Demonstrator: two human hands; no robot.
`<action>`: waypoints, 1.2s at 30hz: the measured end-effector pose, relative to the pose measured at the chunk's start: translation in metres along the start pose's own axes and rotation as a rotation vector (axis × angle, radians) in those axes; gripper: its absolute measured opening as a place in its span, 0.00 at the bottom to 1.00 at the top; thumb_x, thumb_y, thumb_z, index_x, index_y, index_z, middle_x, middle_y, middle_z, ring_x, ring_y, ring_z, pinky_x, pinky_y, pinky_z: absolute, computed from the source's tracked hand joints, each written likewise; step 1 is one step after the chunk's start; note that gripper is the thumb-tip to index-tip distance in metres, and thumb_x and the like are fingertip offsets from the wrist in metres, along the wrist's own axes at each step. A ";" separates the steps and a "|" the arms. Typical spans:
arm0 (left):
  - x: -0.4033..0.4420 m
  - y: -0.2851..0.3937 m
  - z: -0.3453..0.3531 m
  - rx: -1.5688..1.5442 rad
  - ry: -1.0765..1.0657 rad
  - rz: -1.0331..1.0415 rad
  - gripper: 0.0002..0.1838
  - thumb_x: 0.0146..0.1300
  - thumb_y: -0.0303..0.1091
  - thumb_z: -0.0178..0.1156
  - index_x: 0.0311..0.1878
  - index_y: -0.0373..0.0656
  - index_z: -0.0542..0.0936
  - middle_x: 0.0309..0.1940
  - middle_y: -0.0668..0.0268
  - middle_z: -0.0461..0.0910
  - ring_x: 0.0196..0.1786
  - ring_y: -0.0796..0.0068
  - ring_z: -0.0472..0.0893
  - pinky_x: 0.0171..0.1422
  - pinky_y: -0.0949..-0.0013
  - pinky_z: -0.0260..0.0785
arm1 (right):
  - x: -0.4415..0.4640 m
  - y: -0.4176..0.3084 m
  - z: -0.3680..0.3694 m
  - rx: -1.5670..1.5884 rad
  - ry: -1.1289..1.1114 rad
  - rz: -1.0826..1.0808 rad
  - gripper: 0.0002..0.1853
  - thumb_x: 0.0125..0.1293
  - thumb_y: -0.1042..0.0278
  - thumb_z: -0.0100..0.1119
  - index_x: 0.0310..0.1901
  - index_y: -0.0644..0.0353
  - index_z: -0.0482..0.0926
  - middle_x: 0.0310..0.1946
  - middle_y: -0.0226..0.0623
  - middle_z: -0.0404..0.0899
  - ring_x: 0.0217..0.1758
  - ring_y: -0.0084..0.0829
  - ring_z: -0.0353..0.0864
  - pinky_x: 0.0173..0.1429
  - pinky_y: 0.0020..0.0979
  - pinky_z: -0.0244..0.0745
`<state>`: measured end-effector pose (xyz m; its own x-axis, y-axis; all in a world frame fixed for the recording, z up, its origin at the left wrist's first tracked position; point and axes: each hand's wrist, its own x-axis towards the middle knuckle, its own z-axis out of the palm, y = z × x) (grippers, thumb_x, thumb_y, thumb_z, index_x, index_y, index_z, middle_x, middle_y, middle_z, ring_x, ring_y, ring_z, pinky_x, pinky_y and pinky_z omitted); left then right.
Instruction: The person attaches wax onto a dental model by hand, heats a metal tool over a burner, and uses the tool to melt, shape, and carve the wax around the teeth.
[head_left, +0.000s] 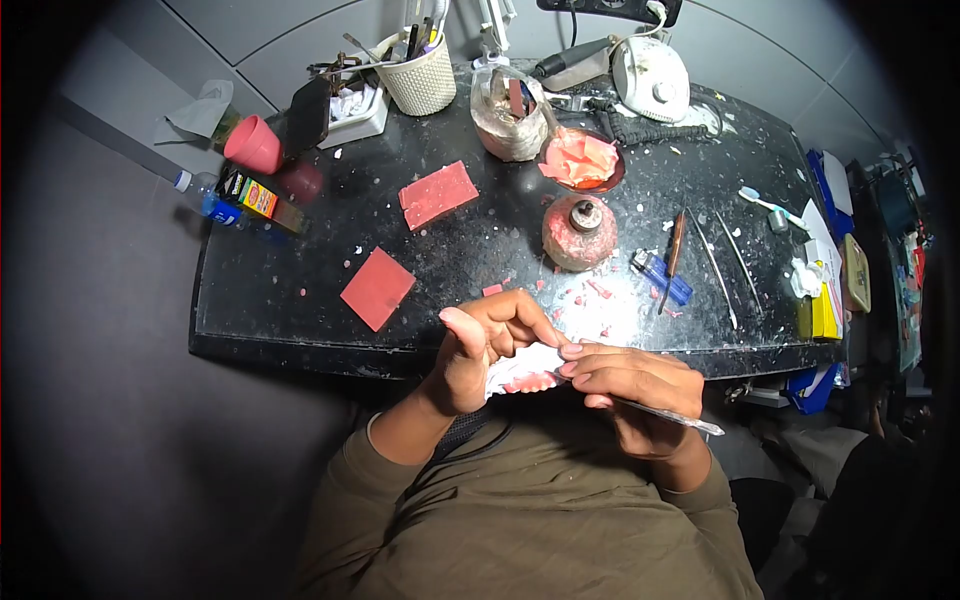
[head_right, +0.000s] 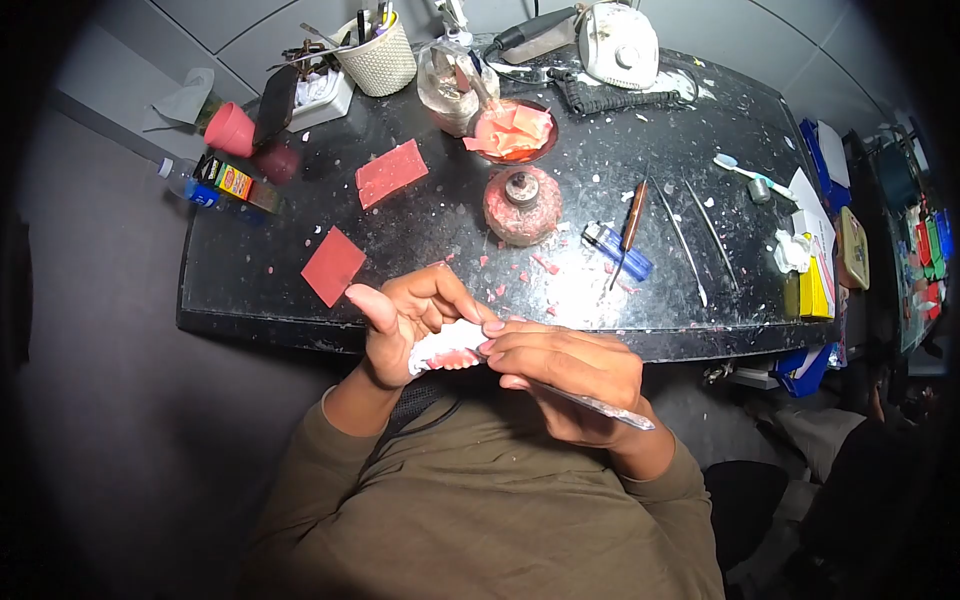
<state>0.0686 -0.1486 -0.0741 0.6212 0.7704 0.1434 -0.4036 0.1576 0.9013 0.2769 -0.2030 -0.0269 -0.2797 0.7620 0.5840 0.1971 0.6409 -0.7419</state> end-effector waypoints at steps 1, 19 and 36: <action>0.000 0.000 -0.001 0.019 -0.005 0.001 0.56 0.59 0.83 0.26 0.42 0.28 0.74 0.42 0.43 0.84 0.47 0.59 0.86 0.55 0.59 0.79 | 0.000 0.000 0.000 0.000 0.001 0.000 0.07 0.56 0.82 0.68 0.37 0.69 0.84 0.37 0.46 0.87 0.48 0.44 0.89 0.55 0.40 0.84; 0.004 -0.010 -0.012 -0.660 -0.079 -0.147 0.53 0.65 0.79 0.21 0.37 0.30 0.74 0.38 0.39 0.83 0.36 0.59 0.86 0.44 0.67 0.80 | -0.011 0.014 0.003 -0.117 0.213 -0.170 0.05 0.64 0.75 0.65 0.38 0.67 0.82 0.39 0.49 0.87 0.45 0.45 0.89 0.51 0.41 0.86; 0.006 -0.014 0.018 0.212 0.272 0.347 0.40 0.72 0.69 0.32 0.45 0.31 0.67 0.43 0.45 0.80 0.39 0.71 0.81 0.43 0.69 0.75 | -0.006 0.007 0.022 -0.229 0.117 -0.030 0.08 0.62 0.83 0.65 0.43 0.70 0.80 0.41 0.49 0.85 0.46 0.41 0.89 0.46 0.33 0.84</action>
<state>0.0900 -0.1573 -0.0783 0.2647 0.8933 0.3634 -0.3923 -0.2445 0.8868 0.2591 -0.2053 -0.0430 -0.1804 0.7396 0.6484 0.4016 0.6572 -0.6378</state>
